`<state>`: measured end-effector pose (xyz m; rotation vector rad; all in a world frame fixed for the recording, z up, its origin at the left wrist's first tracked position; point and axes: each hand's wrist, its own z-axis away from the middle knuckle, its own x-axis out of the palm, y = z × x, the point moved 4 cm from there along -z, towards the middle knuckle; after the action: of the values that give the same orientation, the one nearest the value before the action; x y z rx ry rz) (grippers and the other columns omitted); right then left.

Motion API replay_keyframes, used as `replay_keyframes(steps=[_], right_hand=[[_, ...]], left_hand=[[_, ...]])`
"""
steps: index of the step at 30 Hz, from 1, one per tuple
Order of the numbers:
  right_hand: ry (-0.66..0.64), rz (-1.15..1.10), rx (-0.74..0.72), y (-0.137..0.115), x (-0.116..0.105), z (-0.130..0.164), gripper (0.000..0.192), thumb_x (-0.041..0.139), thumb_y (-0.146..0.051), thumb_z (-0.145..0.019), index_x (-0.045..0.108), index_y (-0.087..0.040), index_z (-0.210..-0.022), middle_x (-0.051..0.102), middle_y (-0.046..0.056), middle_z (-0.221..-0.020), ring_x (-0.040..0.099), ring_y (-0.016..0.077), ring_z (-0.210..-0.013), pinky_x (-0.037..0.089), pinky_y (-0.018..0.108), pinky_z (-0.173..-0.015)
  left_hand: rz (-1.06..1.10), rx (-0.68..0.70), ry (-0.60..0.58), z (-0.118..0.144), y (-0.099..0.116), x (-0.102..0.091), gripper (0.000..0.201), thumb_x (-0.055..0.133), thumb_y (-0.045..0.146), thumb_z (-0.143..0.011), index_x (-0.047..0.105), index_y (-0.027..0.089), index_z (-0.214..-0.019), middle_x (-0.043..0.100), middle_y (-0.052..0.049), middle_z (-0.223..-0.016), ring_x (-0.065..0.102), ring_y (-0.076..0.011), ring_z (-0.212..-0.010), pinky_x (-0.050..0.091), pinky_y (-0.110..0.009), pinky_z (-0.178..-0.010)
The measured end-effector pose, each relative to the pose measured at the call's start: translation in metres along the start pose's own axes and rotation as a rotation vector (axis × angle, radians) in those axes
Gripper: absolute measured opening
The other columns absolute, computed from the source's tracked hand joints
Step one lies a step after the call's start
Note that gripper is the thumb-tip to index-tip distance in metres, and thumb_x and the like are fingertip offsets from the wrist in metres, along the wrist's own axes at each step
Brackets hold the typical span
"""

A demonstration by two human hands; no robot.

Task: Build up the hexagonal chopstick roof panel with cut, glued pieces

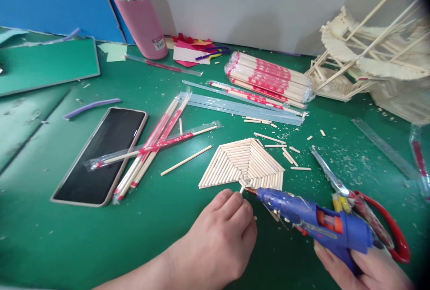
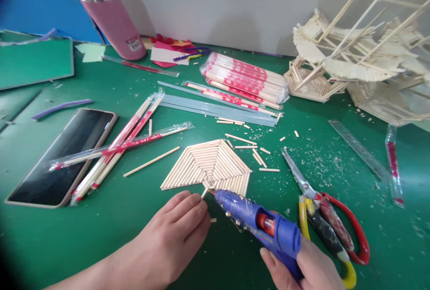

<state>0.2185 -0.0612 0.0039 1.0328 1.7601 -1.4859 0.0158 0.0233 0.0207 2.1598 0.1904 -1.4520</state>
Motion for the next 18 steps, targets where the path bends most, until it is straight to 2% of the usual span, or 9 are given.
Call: replay_keyframes(steps=[6,9,13,16,18], right_hand=[[-0.09,0.017,-0.077,0.01,0.003,0.003,0.032,0.056,-0.026,-0.08,0.051,-0.025,-0.112,0.069,0.0,-0.077,0.067,0.0173,-0.058,0.056,0.018,-0.046],[-0.089,0.0,-0.057,0.014,0.004,0.005,0.032,0.055,-0.026,-0.08,0.05,-0.024,-0.112,0.07,0.001,-0.079,0.067,0.018,-0.06,0.057,0.018,-0.047],[-0.082,-0.018,-0.03,0.01,0.004,0.005,0.024,0.055,-0.029,-0.079,0.055,-0.025,-0.103,0.07,0.0,-0.074,0.067,0.0177,-0.056,0.056,0.017,-0.043],[-0.03,-0.021,-0.008,0.008,0.003,0.004,0.025,0.054,-0.028,-0.08,0.054,-0.025,-0.104,0.07,0.0,-0.075,0.067,0.0176,-0.056,0.056,0.017,-0.042],[-0.058,-0.006,-0.04,0.009,0.004,0.003,0.027,0.053,-0.027,-0.08,0.052,-0.024,-0.107,0.07,0.0,-0.076,0.067,0.0174,-0.056,0.056,0.016,-0.043]], left_hand=[[0.005,-0.031,-0.008,0.0,0.0,-0.002,0.026,0.038,0.009,-0.087,0.06,0.011,-0.074,0.053,-0.006,-0.071,0.049,-0.0169,-0.069,0.046,-0.034,-0.066],[0.007,-0.031,-0.016,-0.001,0.0,-0.002,0.026,0.037,0.009,-0.087,0.061,0.011,-0.074,0.053,-0.006,-0.071,0.049,-0.0168,-0.068,0.046,-0.034,-0.066],[0.009,-0.022,-0.012,-0.001,-0.001,-0.002,0.024,0.039,0.009,-0.086,0.061,0.011,-0.074,0.054,-0.006,-0.071,0.049,-0.0172,-0.069,0.046,-0.034,-0.065],[0.005,-0.017,-0.021,-0.001,0.0,-0.002,0.025,0.039,0.009,-0.086,0.061,0.01,-0.076,0.054,-0.006,-0.071,0.048,-0.0169,-0.068,0.046,-0.034,-0.065],[0.001,-0.017,-0.029,-0.001,0.0,-0.003,0.024,0.039,0.009,-0.085,0.061,0.01,-0.076,0.054,-0.006,-0.071,0.048,-0.0169,-0.068,0.047,-0.034,-0.064]])
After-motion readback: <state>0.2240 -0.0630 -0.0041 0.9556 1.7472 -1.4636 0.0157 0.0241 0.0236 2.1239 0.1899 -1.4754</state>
